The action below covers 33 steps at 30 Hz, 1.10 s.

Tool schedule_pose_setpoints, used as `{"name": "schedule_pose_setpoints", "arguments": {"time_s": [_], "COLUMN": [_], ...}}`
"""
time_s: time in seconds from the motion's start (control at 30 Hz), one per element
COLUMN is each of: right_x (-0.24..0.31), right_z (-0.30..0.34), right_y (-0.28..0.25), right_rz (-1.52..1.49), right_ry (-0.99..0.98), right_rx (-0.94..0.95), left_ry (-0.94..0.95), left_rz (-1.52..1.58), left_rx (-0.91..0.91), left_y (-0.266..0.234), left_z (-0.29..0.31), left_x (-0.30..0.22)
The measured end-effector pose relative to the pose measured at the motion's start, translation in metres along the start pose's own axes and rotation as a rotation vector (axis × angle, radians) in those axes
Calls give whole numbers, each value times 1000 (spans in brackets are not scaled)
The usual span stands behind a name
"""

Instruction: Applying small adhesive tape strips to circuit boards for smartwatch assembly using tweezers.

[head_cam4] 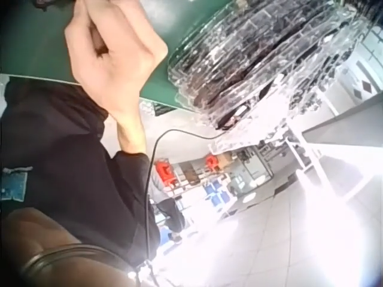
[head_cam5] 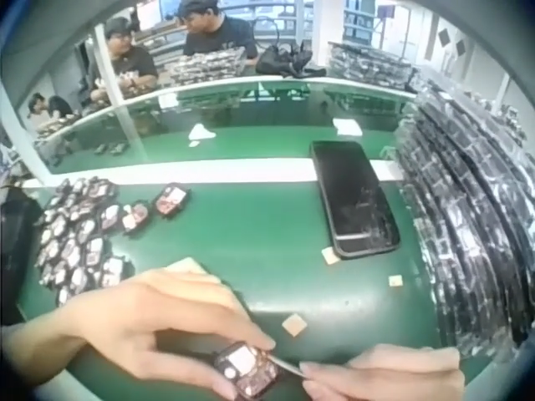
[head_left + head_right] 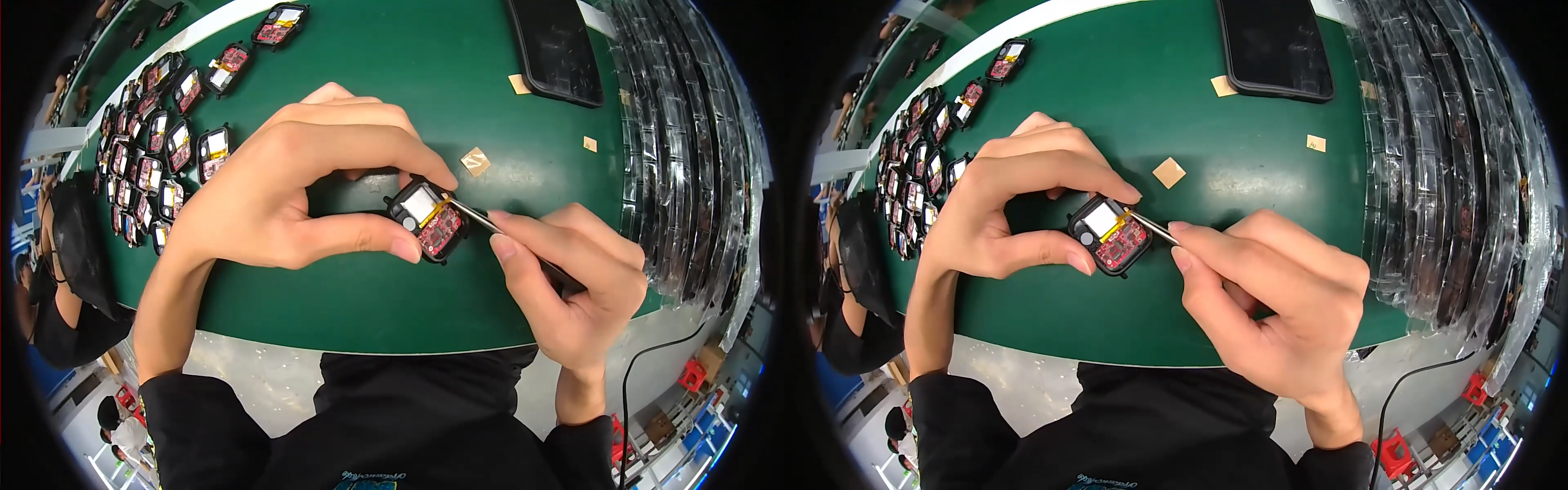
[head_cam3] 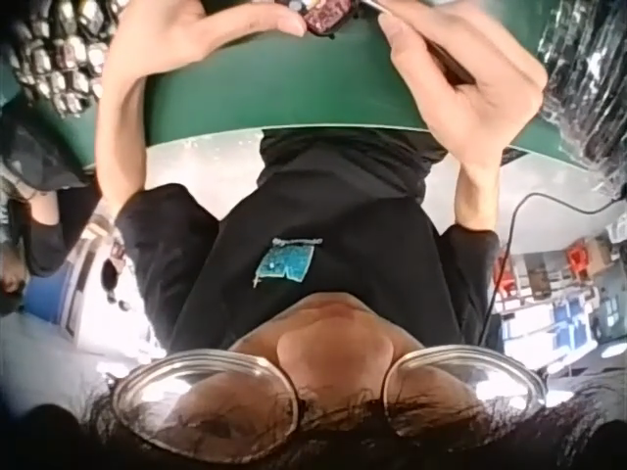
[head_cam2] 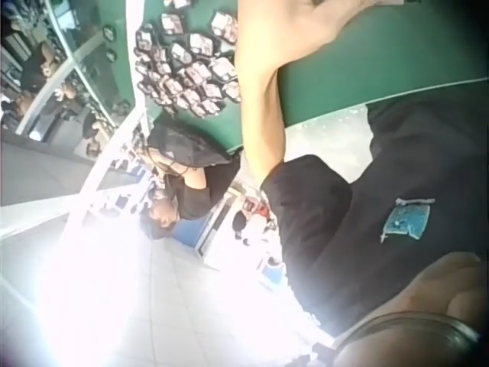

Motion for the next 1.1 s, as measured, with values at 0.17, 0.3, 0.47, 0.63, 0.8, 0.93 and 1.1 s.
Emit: {"name": "schedule_pose_setpoints", "arguments": {"time_s": [0.17, 0.3, 0.47, 0.63, 0.8, 0.93, 1.1], "right_x": [-1, -1, -3, -4, -3, -4, -2], "right_z": [0, 0, 0, -2, -1, -4, -4], "right_y": [4, 4, 6, 9, 6, 8, 7], "right_rz": [19, 19, 32, 60, 43, 44, 62], "right_ry": [115, 138, 130, 152, 149, 155, 171], "right_rx": [55, 61, 69, 83, 85, 102, 97], "left_ry": [15, 41, 54, 43, 24, 64, 62], "left_rz": [3, 1, -33, -40, -36, -69, -81], "left_rx": [20, 19, 1, 0, -13, 11, 22], "left_y": [0, 0, 3, 3, 3, 4, 3], "left_z": [3, 2, 4, 5, 0, 1, 0], "left_x": [4, 2, 2, 2, -2, -4, -5]}}
Point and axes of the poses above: each hand's wrist, its own z-axis away from the middle knuckle, its own y-axis out of the palm, x = y × z, the point moved 7 cm from there along -z, towards the middle knuckle, and after that the axes turned 15 degrees about y, right-handed, at the moved point
